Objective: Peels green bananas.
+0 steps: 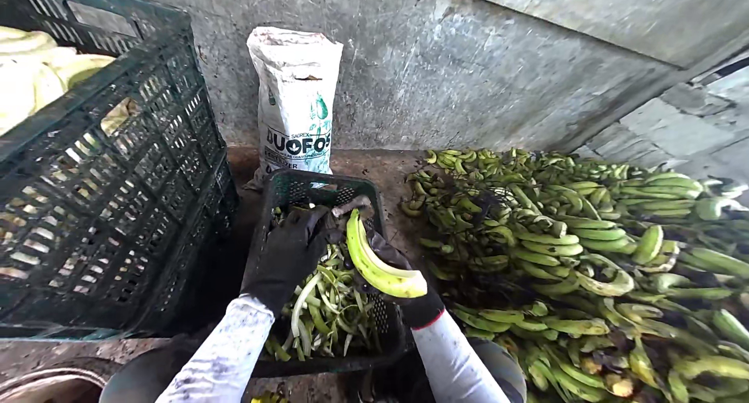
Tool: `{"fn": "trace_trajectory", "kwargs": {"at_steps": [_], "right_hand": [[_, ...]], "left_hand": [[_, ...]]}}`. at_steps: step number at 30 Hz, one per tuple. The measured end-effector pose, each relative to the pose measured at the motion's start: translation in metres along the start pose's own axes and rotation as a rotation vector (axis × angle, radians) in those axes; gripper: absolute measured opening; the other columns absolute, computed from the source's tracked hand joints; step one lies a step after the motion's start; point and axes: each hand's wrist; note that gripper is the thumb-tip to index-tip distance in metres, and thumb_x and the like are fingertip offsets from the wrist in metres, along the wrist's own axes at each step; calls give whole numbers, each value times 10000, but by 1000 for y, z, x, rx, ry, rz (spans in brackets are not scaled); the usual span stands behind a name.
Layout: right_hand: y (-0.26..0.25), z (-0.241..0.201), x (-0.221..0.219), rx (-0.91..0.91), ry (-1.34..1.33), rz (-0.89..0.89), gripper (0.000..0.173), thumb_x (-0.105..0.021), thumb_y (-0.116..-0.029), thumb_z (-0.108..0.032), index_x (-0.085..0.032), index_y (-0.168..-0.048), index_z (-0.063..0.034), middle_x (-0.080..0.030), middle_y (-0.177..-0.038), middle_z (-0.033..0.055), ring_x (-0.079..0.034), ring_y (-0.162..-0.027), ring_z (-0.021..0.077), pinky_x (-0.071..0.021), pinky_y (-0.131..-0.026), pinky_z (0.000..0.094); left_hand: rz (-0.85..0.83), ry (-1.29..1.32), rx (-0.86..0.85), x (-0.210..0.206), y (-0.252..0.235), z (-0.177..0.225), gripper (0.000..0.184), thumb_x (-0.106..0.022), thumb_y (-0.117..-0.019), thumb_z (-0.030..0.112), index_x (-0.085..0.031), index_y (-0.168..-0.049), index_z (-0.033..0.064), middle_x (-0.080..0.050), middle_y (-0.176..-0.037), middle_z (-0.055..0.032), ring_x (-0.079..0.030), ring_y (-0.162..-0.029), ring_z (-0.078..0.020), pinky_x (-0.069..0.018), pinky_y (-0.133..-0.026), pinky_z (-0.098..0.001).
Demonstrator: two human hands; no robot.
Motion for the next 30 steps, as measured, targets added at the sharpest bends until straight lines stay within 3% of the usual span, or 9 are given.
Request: {"fn": "trace_trajectory", "kwargs": {"at_steps": [3,7,11,13,18,22,25,26,30], "right_hand": [[10,-4,-7,75,193,36,494,-641,-962,-303,-502,-1403,-128,-691,-1189,-61,-654,-1066,30,-552,-934,230],[6,-19,-4,184,264,362,563,-605,-980,-344,-401,-1426,-67,-669,-1125,66,-679,-989,135,-597,-866,329],[-22,-30,-6,435,207,526,343,-493,-1044,-341,-518,-1327,-149,-684,-1017,69,-691,-882,162,-611,-766,376],[-36,-38,-12,562,130,599,324,-510,-1038,-396,-515,-1291,-194,-667,-982,40,-683,-828,153,-608,-694,374],[-53,-45,-21,781,-29,756,361,-509,-1051,-421,-504,-1338,-202,-656,-1100,56,-680,-958,181,-601,-768,420],[-46,-41,-18,610,117,731,345,-433,-1071,-453,-535,-1277,-196,-664,-996,38,-680,-852,145,-599,-696,367],[-25,-36,-12,325,246,391,340,-492,-1051,-429,-587,-1233,-158,-693,-987,37,-688,-873,125,-605,-765,329],[-17,-36,-12,222,278,288,373,-572,-1006,-412,-592,-1246,-126,-708,-1014,51,-696,-906,130,-604,-809,328],[3,-39,-35,-198,589,169,521,-561,-990,-288,-459,-1434,-37,-667,-1200,28,-653,-1056,65,-557,-951,271]], "left_hand": [[54,93,144,11,-13,-9,490,-512,-1039,521,-577,-1400,196,-680,-1168,-154,-679,-1017,-342,-537,-872,-637],[-3,74,127,16,-5,12,536,-514,-1013,586,-563,-1424,245,-670,-1234,-130,-669,-1072,-328,-527,-896,-642],[-80,33,-49,1,19,40,678,-441,-1002,645,-541,-1483,176,-657,-1283,-163,-649,-1143,-344,-507,-985,-581],[27,-59,-138,-6,29,48,703,-405,-994,666,-578,-1457,166,-677,-1245,-198,-671,-1100,-390,-527,-937,-601],[252,-159,-263,-16,37,45,732,-405,-970,713,-633,-1405,170,-690,-1170,-234,-674,-1056,-432,-539,-889,-599],[199,-104,-242,-10,28,33,676,-441,-982,661,-615,-1416,172,-680,-1178,-213,-662,-1065,-415,-527,-908,-602],[42,-38,-141,3,11,21,633,-431,-994,651,-540,-1486,268,-648,-1298,-156,-638,-1150,-367,-506,-945,-621],[16,-40,-128,5,5,15,630,-417,-996,665,-534,-1487,288,-647,-1306,-137,-643,-1150,-355,-513,-934,-631],[-90,13,-62,8,-14,-2,533,-419,-1040,596,-574,-1441,281,-656,-1324,-89,-644,-1189,-297,-495,-991,-625]]}}
Point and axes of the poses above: each hand's wrist, its own y-axis away from the middle knuckle, its own x-axis out of the back of the hand, z = x × y
